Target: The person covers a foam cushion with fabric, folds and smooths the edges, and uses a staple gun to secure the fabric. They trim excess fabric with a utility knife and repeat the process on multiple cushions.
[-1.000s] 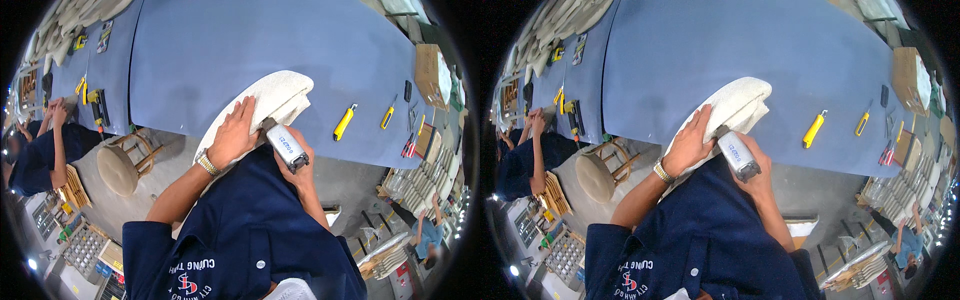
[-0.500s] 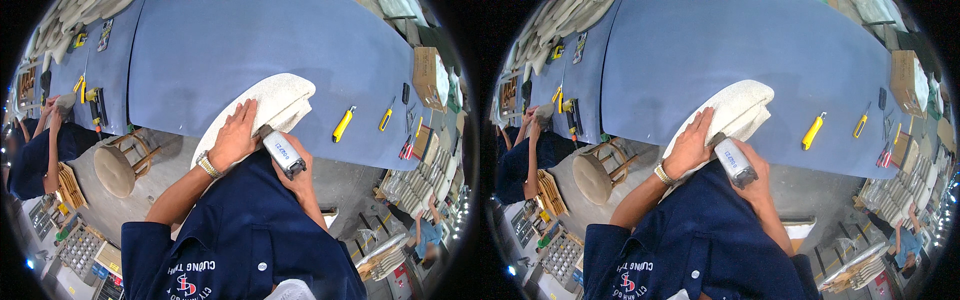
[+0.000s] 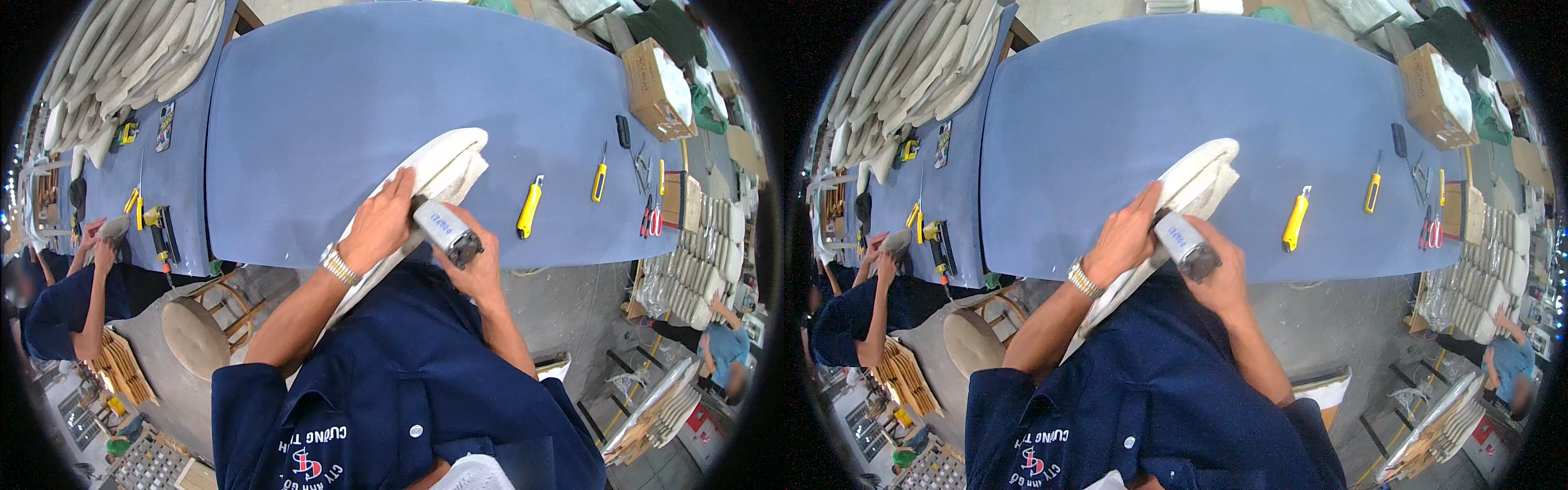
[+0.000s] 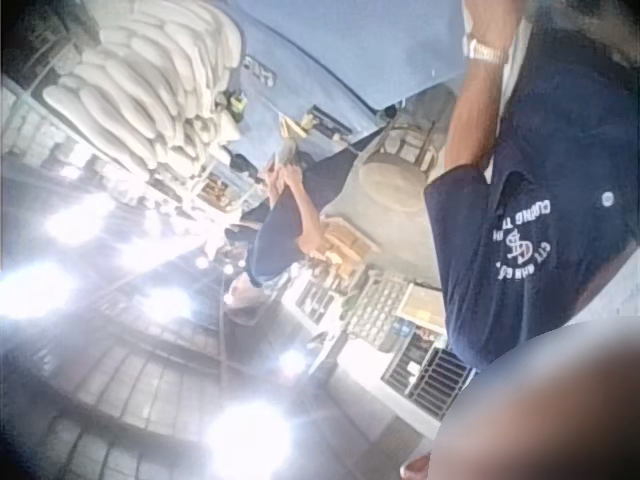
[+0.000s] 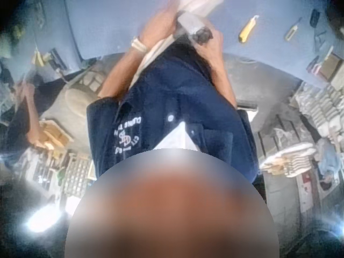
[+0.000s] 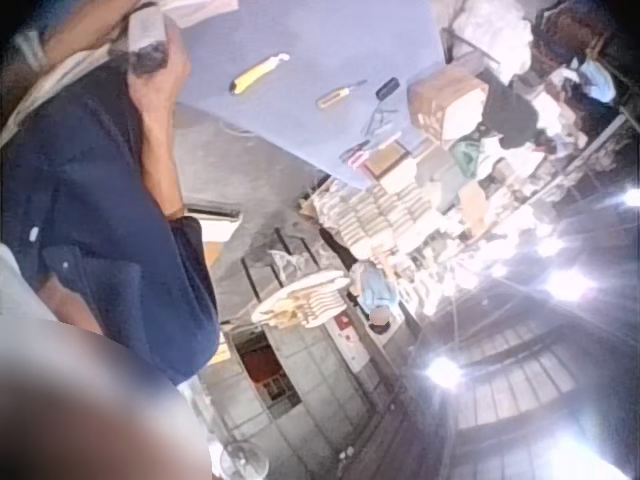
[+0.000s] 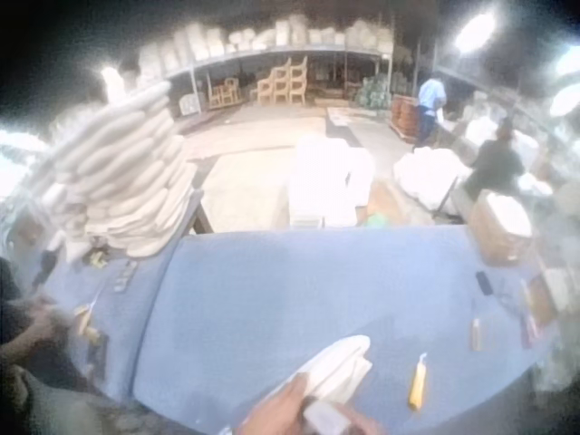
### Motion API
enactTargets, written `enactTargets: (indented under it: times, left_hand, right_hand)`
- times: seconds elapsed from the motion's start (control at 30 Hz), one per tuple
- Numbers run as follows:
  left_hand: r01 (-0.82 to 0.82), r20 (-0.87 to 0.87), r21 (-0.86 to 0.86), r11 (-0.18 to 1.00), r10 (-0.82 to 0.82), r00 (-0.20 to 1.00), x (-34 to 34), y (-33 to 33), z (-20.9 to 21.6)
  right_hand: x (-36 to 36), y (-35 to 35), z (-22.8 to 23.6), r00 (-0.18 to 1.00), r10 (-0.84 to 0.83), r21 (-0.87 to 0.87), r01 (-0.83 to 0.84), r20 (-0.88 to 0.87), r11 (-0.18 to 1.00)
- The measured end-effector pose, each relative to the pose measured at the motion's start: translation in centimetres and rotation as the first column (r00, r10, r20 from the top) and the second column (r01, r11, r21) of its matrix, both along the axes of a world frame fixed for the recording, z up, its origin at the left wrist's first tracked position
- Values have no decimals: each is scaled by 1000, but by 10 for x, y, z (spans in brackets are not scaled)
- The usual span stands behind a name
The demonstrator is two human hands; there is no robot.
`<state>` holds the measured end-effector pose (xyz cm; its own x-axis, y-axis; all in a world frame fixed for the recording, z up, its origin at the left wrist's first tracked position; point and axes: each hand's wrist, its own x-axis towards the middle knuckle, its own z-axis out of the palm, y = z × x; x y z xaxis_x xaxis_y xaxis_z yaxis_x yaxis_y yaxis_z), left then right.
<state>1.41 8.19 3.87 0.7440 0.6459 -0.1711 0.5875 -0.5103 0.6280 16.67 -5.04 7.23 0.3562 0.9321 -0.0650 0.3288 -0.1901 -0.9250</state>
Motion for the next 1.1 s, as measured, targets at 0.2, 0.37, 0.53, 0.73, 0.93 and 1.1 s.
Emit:
enactTargets:
  times: [0.2,0.37,0.53,0.73,0.93,1.1]
  left_hand:
    - [92,296,-735,672,195,935,29,48,-28]
    - [31,104,-450,893,18,994,60,3,-50]
    - [-44,-75,-246,968,26,997,37,-12,-32]
    - [-114,-137,-213,970,86,987,1,-18,-38]
    - [-112,-129,-160,981,92,987,12,-23,-28]
    - [-134,-95,-136,982,122,988,24,-20,-22]
  right_hand:
    - [69,-14,-51,999,-5,29,6,-36,1000]
    - [93,-20,-52,996,-58,74,63,-69,995]
    - [63,-14,-59,999,-51,65,51,-3,997]
    - [25,-15,-54,999,-18,-37,20,42,999]
    - [37,-17,-32,998,59,-64,-58,13,996]
    - [43,-7,-33,999,49,-103,-50,-14,993]
